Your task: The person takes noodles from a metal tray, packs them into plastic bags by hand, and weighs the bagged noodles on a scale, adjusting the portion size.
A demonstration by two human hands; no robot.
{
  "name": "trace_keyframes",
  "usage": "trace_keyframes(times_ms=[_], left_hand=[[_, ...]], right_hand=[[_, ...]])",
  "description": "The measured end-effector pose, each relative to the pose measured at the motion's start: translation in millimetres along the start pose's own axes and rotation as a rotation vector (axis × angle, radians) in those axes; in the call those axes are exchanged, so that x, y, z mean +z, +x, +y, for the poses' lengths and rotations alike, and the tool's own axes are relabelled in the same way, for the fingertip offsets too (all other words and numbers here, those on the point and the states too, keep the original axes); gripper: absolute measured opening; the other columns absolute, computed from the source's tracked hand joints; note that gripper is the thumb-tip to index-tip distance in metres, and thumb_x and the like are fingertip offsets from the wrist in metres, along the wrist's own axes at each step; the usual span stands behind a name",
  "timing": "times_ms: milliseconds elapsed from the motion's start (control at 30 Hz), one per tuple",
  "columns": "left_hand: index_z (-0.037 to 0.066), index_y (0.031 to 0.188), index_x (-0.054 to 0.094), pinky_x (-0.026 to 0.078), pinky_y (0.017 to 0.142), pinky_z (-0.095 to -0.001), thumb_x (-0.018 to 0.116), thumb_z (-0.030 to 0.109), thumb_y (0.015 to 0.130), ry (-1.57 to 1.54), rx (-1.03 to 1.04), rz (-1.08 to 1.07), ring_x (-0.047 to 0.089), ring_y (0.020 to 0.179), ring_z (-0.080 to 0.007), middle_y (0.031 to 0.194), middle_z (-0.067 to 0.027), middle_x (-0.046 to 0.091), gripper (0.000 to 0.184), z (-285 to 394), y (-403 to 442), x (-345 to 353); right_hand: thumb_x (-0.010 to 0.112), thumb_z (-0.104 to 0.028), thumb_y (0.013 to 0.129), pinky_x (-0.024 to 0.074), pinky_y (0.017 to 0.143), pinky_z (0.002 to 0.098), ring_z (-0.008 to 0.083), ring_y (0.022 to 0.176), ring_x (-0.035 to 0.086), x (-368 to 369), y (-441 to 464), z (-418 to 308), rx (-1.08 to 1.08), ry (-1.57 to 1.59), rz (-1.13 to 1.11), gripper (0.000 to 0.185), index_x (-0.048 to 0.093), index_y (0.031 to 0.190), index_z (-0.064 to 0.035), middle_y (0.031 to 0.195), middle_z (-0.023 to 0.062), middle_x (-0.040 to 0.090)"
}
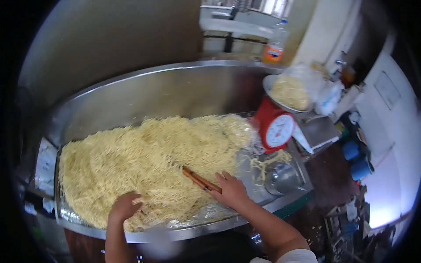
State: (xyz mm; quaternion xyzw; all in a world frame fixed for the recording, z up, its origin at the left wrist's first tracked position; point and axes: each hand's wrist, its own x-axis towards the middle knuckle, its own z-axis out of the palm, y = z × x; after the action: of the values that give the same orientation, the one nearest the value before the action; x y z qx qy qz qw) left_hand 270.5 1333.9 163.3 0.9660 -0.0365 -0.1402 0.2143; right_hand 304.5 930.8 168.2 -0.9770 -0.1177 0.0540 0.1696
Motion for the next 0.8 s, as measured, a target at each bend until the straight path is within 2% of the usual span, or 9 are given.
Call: trace_keyframes(times_ms=[67, 200, 267, 333, 433, 567, 700, 733, 800], left_hand=[[0.007, 0.101, 0.067, 0.048, 0.087, -0.0404, 0.067, 0.018, 0.078, 0.021, -0.002, 0.355, 0.061, 0.099, -0.0339, 0.104, -0.0177, 0.066, 0.026, 6.1, -2.9, -18.8], [0.002, 0.097, 0.063, 0.049, 0.061, -0.0384, 0.069, 0.012, 0.075, -0.199, -0.239, 0.32, 0.063, 0.065, -0.0278, 0.071, -0.0131, 0.064, 0.025, -3.2, 0.3, -35.5], [0.004, 0.108, 0.06, 0.049, 0.061, -0.0375, 0.069, 0.013, 0.074, 0.205, 0.237, 0.551, 0.062, 0.065, -0.0263, 0.07, -0.0119, 0.063, 0.036, -27.9, 3.9, -16.9], [0.005, 0.118, 0.057, 0.05, 0.064, -0.0364, 0.07, 0.013, 0.074, 0.202, 0.203, 0.548, 0.062, 0.069, -0.0257, 0.074, -0.0124, 0.062, 0.047, -15.8, 4.9, -5.1], [0.003, 0.129, 0.049, 0.05, 0.083, -0.0357, 0.073, 0.012, 0.071, -0.32, -0.46, 0.216, 0.061, 0.096, -0.0279, 0.102, -0.0181, 0.062, 0.063, 37.3, 3.0, -11.9], [-0.001, 0.128, 0.049, 0.042, 0.098, -0.0393, 0.077, 0.017, 0.067, 0.005, -0.12, 0.356, 0.053, 0.115, -0.0345, 0.121, -0.0229, 0.056, 0.07, 30.1, 23.4, 35.1], [-0.001, 0.123, 0.054, 0.043, 0.098, -0.0396, 0.082, 0.036, 0.061, 0.083, -0.357, 0.072, 0.052, 0.116, -0.0366, 0.124, -0.0255, 0.054, 0.077, 51.0, 29.2, 103.3], [0.001, 0.119, 0.056, 0.044, 0.096, -0.0416, 0.08, 0.033, 0.064, -0.01, -0.51, -0.287, 0.053, 0.112, -0.0387, 0.122, -0.0264, 0.054, 0.068, 51.9, 33.4, 119.6], [0.001, 0.102, 0.061, 0.046, 0.089, -0.0471, 0.07, 0.025, 0.074, 0.145, -0.378, 0.255, 0.056, 0.105, -0.0406, 0.104, -0.0228, 0.062, 0.038, 60.2, -1.6, 165.6]], right_hand=[[0.065, -0.039, 0.08, 0.0424, 0.097, 0.0437, 0.0366, 0.119, 0.049, -19.9, 0.6, 15.2, -0.059, 0.049, 0.209, 0.065, 0.046, 0.132, -0.0057, 0.128, 0.0228, 0.05], [0.071, -0.025, 0.077, 0.0427, 0.097, 0.0395, 0.0356, 0.115, 0.053, -89.3, 3.0, 42.1, -0.069, 0.153, 0.538, 0.059, 0.05, 0.129, -0.0046, 0.124, 0.0221, 0.054], [0.074, -0.023, 0.076, 0.0455, 0.093, 0.0356, 0.0322, 0.11, 0.057, -137.9, 3.7, 60.0, -0.001, 0.332, 0.626, 0.058, 0.052, 0.127, -0.0038, 0.118, 0.0202, 0.058], [0.073, -0.025, 0.079, 0.0479, 0.087, 0.0336, 0.0268, 0.103, 0.061, -175.3, 12.9, 109.3, 0.024, 0.449, 0.764, 0.056, 0.052, 0.126, -0.0028, 0.116, 0.0175, 0.06], [0.071, -0.027, 0.08, 0.0493, 0.083, 0.0344, 0.0248, 0.099, 0.062, -253.1, 27.4, 174.1, 0.114, 0.506, 0.964, 0.057, 0.051, 0.126, 0.0007, 0.117, 0.0187, 0.06], [0.071, -0.037, 0.078, 0.0474, 0.087, 0.0344, 0.0276, 0.104, 0.06, -325.4, 67.9, 268.6, 0.237, 0.374, 1.094, 0.067, 0.05, 0.127, 0.0033, 0.12, 0.0232, 0.058], [0.071, -0.039, 0.077, 0.0465, 0.088, 0.0349, 0.0274, 0.103, 0.059, -321.6, 94.9, 304.0, 0.185, 0.541, 1.026, 0.066, 0.052, 0.125, 0.0022, 0.119, 0.0219, 0.058], [0.071, -0.038, 0.077, 0.0464, 0.088, 0.0352, 0.0271, 0.102, 0.059, -320.8, 99.7, 305.5, 0.132, 0.598, 1.028, 0.065, 0.053, 0.125, 0.002, 0.119, 0.0213, 0.059], [0.072, -0.037, 0.077, 0.0468, 0.087, 0.0341, 0.0253, 0.101, 0.06, -320.8, 86.5, 304.2, 0.128, 0.629, 0.883, 0.061, 0.056, 0.121, 0.0022, 0.117, 0.0198, 0.06]])
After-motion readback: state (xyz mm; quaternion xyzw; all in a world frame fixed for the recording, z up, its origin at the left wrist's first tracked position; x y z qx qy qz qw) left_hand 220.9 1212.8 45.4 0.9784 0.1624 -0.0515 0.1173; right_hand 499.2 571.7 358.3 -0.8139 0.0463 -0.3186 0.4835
